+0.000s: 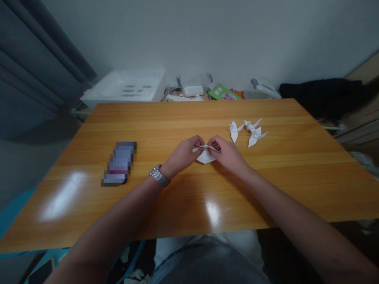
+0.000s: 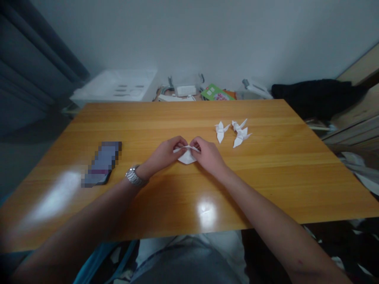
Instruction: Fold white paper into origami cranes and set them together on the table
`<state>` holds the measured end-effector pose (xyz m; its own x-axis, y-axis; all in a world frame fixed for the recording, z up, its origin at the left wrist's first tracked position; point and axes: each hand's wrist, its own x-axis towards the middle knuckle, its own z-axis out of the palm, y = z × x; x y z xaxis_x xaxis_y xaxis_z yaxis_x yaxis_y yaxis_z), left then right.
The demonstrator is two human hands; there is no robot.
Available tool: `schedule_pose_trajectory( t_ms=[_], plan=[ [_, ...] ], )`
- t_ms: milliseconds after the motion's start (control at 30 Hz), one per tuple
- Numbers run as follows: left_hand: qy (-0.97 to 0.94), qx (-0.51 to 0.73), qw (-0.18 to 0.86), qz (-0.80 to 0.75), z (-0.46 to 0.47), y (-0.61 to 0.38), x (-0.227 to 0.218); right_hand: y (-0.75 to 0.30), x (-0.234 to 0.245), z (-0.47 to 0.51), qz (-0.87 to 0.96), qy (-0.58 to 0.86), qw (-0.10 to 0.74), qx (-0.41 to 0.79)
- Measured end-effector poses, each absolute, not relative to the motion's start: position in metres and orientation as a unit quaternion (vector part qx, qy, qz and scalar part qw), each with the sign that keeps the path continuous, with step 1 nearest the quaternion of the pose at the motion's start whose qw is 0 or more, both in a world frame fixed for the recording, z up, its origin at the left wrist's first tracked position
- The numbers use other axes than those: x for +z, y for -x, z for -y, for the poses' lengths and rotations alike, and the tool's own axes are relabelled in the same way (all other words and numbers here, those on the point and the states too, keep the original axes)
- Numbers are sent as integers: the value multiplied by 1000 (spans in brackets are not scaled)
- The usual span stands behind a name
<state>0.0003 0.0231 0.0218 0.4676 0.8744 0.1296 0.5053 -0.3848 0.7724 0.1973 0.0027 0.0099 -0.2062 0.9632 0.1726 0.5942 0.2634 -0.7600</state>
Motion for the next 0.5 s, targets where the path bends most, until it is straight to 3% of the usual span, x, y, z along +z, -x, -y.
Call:
schedule_pose_trajectory(
  t_ms=[300, 500],
  plan=[
    [-808, 235, 250, -480, -10, -5, 26, -192, 10, 11, 744, 540, 323, 226],
    [-802, 253, 249, -482, -5, -6, 28, -189, 13, 16, 730, 545, 335, 241]
  ],
)
